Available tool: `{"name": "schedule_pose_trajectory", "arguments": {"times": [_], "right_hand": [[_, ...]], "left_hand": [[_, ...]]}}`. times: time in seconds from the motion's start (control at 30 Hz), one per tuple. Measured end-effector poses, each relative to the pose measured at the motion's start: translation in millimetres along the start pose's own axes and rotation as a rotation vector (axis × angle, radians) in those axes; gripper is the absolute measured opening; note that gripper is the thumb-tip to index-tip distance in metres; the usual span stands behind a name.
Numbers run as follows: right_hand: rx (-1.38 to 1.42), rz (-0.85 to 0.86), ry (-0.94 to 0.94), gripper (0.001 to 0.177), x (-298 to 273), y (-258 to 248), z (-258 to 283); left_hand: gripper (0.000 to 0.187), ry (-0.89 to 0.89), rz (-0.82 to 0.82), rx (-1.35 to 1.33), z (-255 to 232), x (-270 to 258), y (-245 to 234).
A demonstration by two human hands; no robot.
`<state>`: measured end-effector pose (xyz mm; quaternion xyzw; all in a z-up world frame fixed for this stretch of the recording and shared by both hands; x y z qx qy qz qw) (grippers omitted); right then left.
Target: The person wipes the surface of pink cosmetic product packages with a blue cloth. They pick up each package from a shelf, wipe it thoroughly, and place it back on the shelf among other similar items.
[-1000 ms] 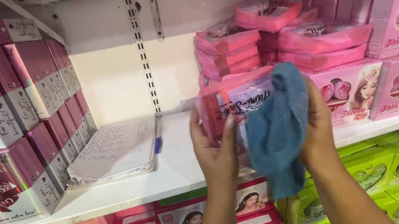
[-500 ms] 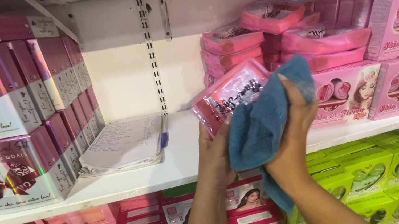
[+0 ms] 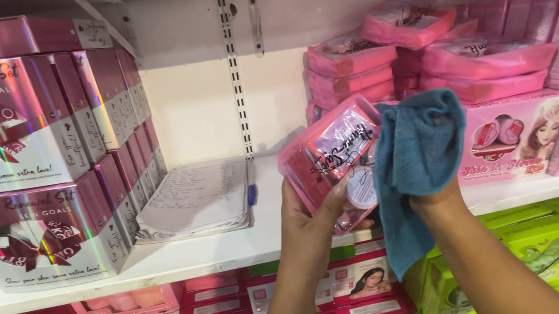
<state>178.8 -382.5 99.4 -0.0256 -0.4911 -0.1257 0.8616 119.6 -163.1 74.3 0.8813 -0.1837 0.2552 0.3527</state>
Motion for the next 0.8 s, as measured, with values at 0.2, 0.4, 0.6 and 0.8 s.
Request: {"name": "schedule_pose_trajectory", "arguments": {"times": [0.2,0.4,0.6,0.8], "right_hand": [[-0.235,-0.040,-0.045,0.026,17,38,62],[-0.971,0.491,-0.537,0.081,-30,116,65],[-0.839,0.845,0.084,0.071,-30,105,14],[-0.580,0.418,-0.085,0.053,-28,83,82]], "left_hand": [[0.057,0.166,-0.132,0.135,-46,-6,-53],[0.058,0.259,-0.177,0.142,-86,-10,-90],[0.067,0.289,-0.151,0.032,-94,-19,-87],[0.083,0.239,-0.122,0.129,-101,-52,-85]]}}
Point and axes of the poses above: each hand's wrist, its own x-axis towards the middle knuckle, its own y-axis out of the palm, z = x × y, the point moved 9 cm from there along x, towards the middle knuckle, and after that the axes turned 5 degrees about -x, right-handed, at the moved point
